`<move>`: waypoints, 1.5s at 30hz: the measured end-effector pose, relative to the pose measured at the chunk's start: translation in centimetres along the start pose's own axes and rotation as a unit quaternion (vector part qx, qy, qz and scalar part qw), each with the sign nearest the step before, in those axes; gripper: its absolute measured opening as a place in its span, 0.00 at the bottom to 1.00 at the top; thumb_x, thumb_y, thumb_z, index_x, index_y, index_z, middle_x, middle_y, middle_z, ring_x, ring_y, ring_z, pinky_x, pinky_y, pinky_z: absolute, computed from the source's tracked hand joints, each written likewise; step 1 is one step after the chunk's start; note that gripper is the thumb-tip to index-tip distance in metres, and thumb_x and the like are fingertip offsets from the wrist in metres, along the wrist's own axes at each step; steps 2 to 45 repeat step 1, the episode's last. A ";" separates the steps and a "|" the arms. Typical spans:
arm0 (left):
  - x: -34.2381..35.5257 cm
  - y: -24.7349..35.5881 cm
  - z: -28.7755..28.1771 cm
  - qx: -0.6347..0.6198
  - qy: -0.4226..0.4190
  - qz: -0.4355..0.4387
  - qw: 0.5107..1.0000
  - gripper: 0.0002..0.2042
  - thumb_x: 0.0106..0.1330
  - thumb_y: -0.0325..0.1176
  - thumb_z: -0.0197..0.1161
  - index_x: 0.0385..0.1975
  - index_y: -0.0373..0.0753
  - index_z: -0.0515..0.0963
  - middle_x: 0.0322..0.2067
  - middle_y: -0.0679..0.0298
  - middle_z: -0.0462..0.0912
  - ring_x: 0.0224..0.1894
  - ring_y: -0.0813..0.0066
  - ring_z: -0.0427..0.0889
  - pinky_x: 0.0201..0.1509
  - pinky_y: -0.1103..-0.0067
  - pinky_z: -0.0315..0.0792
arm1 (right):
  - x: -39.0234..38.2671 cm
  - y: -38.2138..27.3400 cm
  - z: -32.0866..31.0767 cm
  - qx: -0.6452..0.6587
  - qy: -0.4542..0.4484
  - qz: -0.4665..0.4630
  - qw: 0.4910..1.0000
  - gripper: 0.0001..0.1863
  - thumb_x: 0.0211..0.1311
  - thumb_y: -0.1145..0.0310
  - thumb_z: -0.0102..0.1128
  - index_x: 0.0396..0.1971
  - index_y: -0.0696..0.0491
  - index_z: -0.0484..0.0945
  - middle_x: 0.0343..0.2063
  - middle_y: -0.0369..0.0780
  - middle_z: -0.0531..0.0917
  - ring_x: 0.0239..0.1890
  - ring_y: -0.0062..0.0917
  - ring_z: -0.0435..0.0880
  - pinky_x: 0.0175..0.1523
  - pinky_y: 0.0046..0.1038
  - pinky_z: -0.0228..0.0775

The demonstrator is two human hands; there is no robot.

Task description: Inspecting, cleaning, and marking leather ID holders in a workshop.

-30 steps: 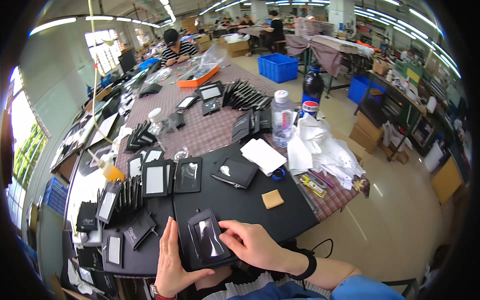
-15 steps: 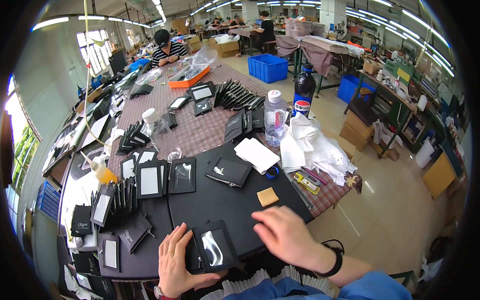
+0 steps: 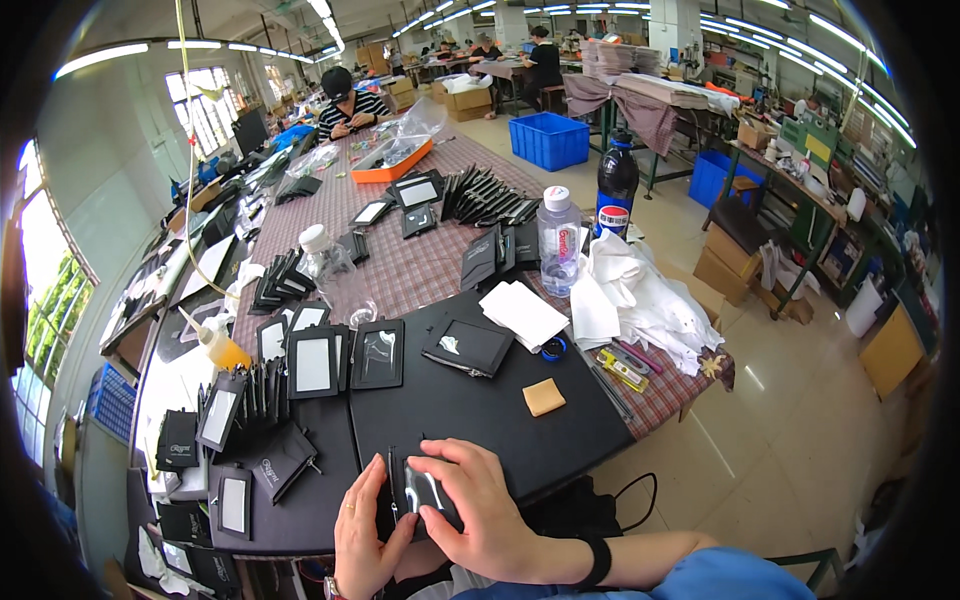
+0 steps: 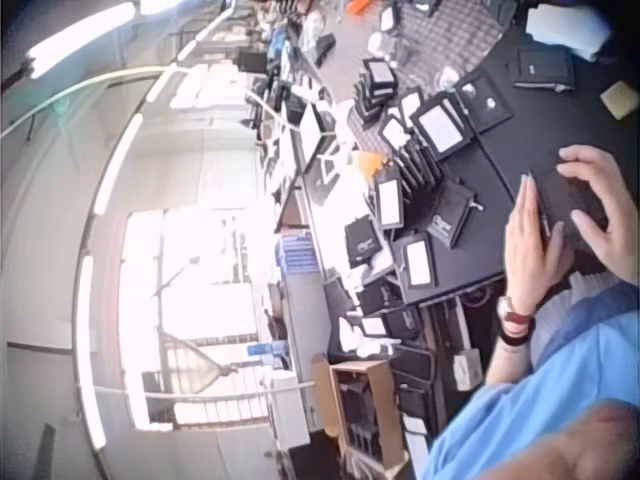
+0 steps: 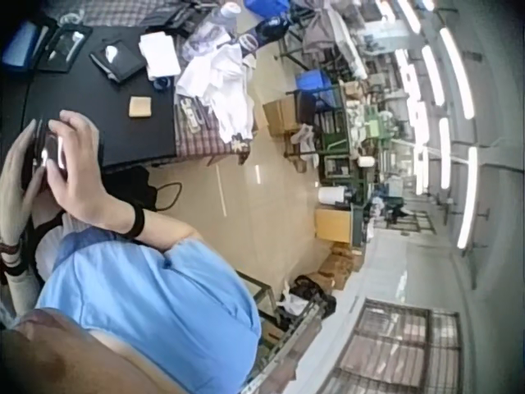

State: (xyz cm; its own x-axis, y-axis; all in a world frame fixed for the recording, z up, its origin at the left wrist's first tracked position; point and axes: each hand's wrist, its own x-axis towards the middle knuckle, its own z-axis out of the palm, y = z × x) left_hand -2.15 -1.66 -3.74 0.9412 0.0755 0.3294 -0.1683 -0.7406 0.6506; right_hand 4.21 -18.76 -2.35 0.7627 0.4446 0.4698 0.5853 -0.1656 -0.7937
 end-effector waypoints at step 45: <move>-0.4 -0.7 0.5 0.031 0.008 0.017 0.999 0.35 0.53 0.38 0.68 0.61 0.33 0.63 0.60 0.53 0.69 0.55 0.56 0.74 0.63 0.68 0.63 | -0.2 -0.1 -0.4 0.022 -0.010 0.033 0.999 0.25 0.54 0.72 0.60 0.54 0.54 0.70 0.58 0.42 0.66 0.59 0.39 0.63 0.62 0.39 0.56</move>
